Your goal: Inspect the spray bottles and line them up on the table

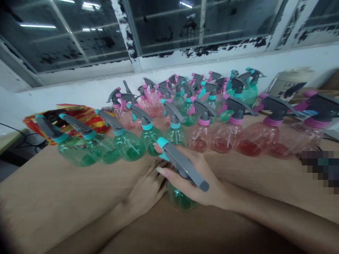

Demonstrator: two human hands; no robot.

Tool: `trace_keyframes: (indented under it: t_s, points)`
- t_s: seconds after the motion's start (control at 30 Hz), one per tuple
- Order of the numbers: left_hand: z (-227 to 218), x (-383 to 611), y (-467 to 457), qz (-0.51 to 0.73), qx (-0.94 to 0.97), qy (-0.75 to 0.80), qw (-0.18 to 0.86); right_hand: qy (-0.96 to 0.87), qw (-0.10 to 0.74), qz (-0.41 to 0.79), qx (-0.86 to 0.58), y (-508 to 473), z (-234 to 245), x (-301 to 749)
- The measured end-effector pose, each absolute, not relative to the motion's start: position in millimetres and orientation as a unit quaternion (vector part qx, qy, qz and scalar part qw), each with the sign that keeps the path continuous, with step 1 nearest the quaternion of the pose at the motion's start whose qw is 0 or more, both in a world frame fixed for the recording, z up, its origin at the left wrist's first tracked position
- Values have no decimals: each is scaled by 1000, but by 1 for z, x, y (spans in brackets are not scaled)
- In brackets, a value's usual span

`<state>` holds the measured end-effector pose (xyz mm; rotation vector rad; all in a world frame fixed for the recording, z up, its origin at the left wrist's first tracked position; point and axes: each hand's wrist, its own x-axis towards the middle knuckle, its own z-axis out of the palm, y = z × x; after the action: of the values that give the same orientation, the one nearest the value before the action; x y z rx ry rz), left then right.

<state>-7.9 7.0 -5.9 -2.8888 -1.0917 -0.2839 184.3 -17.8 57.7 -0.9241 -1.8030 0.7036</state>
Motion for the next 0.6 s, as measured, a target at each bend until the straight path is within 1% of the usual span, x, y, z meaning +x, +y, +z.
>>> trace_keyframes:
  t_s: [0.13,0.27,0.37,0.6]
  points:
    - [2,-12,9,-97,-936,-338,14,-730,489,311,-362,-18,60,185]
    - [10,-15,9,-108,-935,-338,16,-735,475,322,-361,-15,59,185]
    - [12,-15,8,-119,-934,-338,10,-729,485,326,-356,-14,59,184]
    - [10,-15,10,-110,-935,-337,-10,-737,488,280,-375,-16,62,185]
